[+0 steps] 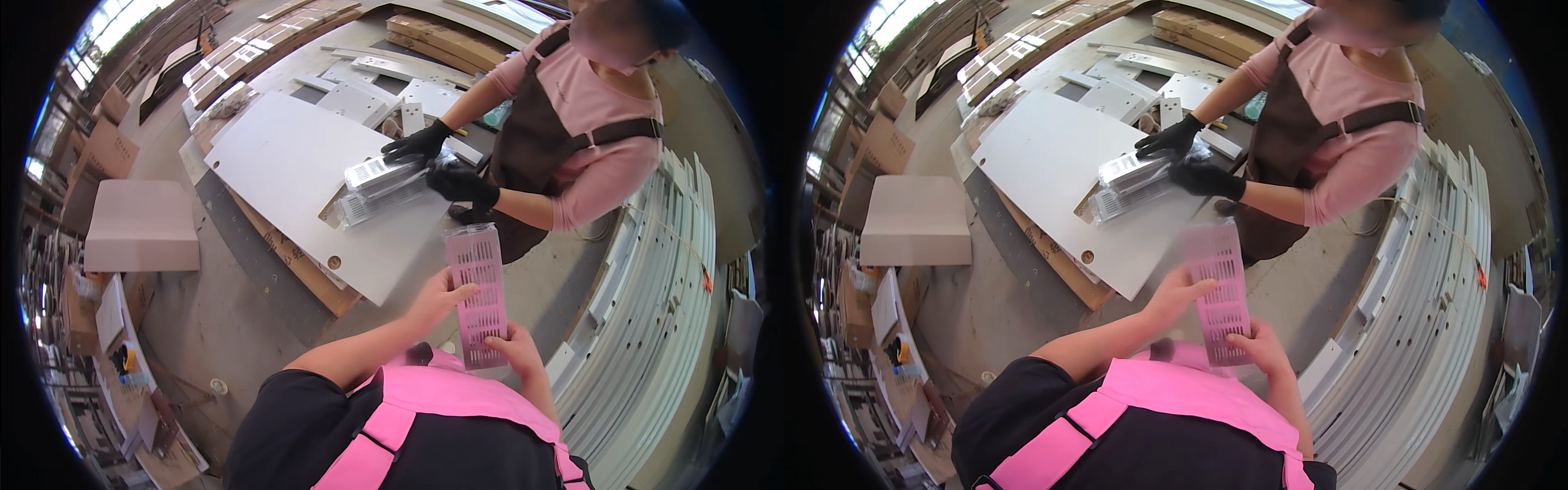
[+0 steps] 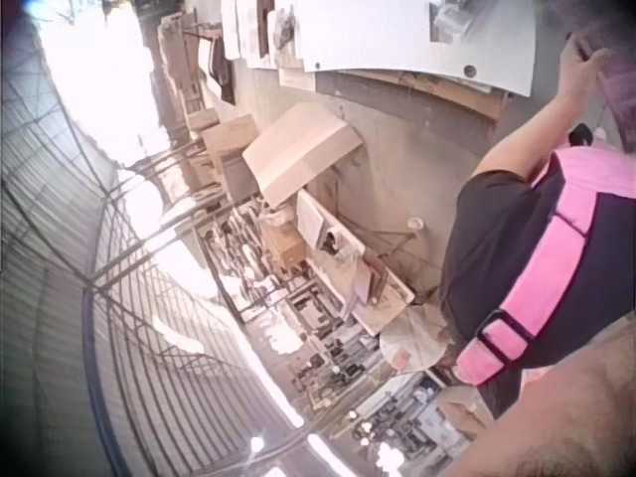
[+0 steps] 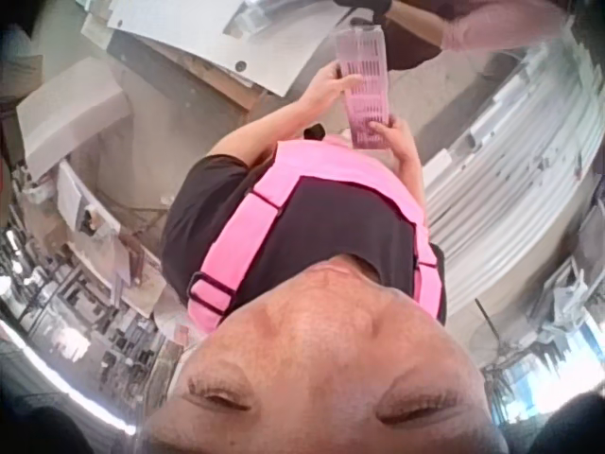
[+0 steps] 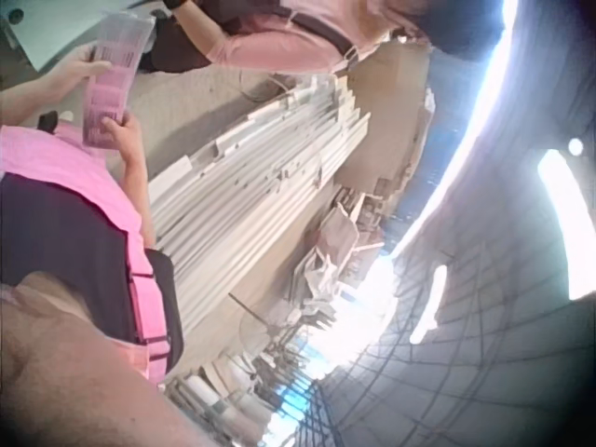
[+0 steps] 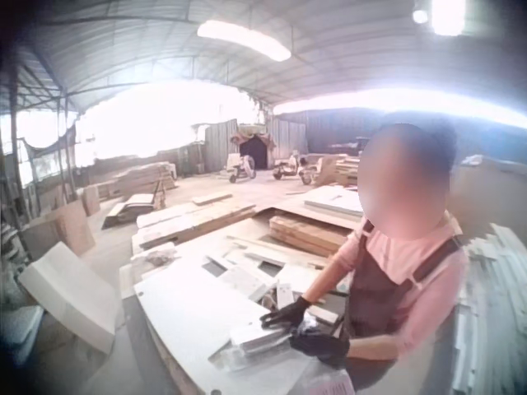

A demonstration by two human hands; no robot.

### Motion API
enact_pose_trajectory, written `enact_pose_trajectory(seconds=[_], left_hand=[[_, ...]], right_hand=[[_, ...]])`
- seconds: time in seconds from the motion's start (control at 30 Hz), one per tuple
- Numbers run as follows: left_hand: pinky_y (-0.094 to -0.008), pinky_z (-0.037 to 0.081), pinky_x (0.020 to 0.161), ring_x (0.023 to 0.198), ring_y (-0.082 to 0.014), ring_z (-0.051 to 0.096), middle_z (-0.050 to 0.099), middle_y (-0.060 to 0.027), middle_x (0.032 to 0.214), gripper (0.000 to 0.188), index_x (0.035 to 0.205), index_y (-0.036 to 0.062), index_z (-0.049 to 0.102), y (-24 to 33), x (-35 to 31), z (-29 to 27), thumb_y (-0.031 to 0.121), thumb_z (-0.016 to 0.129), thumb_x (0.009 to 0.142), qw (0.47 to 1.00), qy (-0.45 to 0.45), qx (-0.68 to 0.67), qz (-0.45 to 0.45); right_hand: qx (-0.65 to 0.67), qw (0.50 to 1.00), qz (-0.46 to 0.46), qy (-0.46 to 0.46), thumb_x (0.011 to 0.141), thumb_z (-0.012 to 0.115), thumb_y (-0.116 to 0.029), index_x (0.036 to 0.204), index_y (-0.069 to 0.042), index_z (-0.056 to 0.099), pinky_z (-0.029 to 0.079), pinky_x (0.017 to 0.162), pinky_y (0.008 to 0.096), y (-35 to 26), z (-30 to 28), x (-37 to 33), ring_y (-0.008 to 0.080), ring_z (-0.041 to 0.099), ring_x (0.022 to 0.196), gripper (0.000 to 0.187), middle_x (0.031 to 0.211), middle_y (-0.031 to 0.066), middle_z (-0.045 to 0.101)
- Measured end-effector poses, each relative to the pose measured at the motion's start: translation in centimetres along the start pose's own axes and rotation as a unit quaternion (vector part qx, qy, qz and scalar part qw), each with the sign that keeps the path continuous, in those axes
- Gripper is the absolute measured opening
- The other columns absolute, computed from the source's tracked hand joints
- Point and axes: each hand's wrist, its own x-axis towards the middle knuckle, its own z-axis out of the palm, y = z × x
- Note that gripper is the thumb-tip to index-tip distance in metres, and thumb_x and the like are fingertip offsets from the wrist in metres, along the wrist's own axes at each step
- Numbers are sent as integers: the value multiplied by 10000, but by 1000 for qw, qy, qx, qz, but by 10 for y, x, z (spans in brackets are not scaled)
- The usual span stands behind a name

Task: The person walks through a workshop carrying a plastic bag of vent grilles, then unpacks them and places them into slots on white cabinet panels. The person handles each grille individually, aligning and inserting it into the panel. A coworker is visible nearby working on similar panels.

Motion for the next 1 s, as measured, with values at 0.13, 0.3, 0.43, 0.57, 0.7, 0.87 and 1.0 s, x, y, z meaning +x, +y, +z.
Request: enact_pose_trajectory(seconds=[0.13,0.3,0.43,0.57,0.7,0.87,1.0], left_hand=[[-309,455,901,1008,-176,588,632,-107,1127,388,1209,-34,550,-18,12,-6,205,595,906,998,48,44,-12],[-307,484,840,936,-184,602,642,-113,1083,409,1183,-14,576,-27,19,-67,259,621,882,920,230,317,-6],[-385,439,954,1058,-312,580,612,-183,1142,430,1204,36,568,-6,26,-137,182,657,810,855,331,398,26],[-389,353,1038,1261,-328,403,431,-158,1353,614,1311,81,464,44,53,-191,204,705,760,685,375,600,170],[-462,261,1104,1357,-329,287,321,-152,1451,905,1445,124,303,89,107,-226,331,762,693,622,316,715,44],[-503,163,1152,1422,-327,196,238,-164,1519,1164,1525,184,101,114,172,-251,474,784,628,611,163,767,-107],[-515,168,1144,1373,-349,289,314,-208,1451,1248,1531,228,59,110,201,-249,492,801,562,609,87,780,-113]], right_hand=[[-85,996,-12,-7,806,677,-82,1138,26,601,494,816,297,-5,-18,27,144,620,919,357,1023,81,674],[-320,942,-88,46,795,683,-114,1063,-22,625,484,717,348,-8,-53,49,246,630,775,290,859,135,671],[-402,909,-87,65,781,695,-150,992,-56,645,460,669,398,-16,-70,49,338,600,738,236,798,185,629],[-400,909,-89,71,785,693,-153,977,-65,659,468,673,389,-22,-65,51,324,611,752,214,823,160,645],[-418,896,-121,92,778,696,-139,977,-76,669,473,671,379,-28,-44,58,300,603,737,210,821,132,642],[-396,908,-101,93,776,695,-115,994,-87,672,481,679,366,-42,-13,73,286,609,746,220,814,120,634],[-431,892,-111,83,782,688,-107,1011,-88,667,481,680,365,-59,-1,82,284,612,753,230,823,113,637]])
